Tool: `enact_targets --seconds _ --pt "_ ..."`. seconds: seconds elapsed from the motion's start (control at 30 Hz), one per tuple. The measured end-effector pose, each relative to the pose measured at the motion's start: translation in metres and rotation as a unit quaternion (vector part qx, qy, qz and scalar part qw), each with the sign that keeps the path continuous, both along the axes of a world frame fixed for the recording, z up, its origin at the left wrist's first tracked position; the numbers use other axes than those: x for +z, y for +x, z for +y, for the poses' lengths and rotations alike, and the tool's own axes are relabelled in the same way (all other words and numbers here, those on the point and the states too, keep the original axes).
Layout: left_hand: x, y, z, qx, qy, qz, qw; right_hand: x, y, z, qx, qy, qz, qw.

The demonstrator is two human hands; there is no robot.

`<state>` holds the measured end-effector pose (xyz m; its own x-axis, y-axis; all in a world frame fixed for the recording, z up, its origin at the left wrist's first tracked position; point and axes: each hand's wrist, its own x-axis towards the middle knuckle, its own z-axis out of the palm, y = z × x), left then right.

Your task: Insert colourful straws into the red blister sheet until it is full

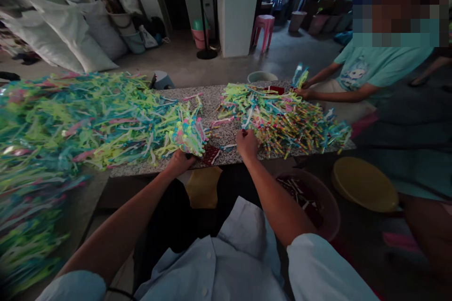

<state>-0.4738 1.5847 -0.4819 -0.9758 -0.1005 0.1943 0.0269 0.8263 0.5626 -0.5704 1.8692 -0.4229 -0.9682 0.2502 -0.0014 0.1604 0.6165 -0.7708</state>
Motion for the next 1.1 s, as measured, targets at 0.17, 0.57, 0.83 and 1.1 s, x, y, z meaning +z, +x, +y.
enact_targets --seconds 0.17,0.57,0.83,1.1 --pt "0.000 0.001 0.001 0.007 -0.006 -0.003 1.000 0.005 0.004 0.009 -0.023 0.009 0.088 0.996" --pt "0.003 0.000 0.002 -0.001 -0.006 0.000 1.000 -0.019 0.032 -0.050 0.384 0.017 0.013 0.923" --pt "0.000 0.000 0.001 -0.005 0.004 0.004 1.000 -0.013 0.016 -0.051 0.496 0.211 0.068 0.839" --pt "0.001 0.000 0.001 -0.010 0.002 0.007 1.000 0.006 0.000 -0.050 0.521 0.208 0.029 0.827"
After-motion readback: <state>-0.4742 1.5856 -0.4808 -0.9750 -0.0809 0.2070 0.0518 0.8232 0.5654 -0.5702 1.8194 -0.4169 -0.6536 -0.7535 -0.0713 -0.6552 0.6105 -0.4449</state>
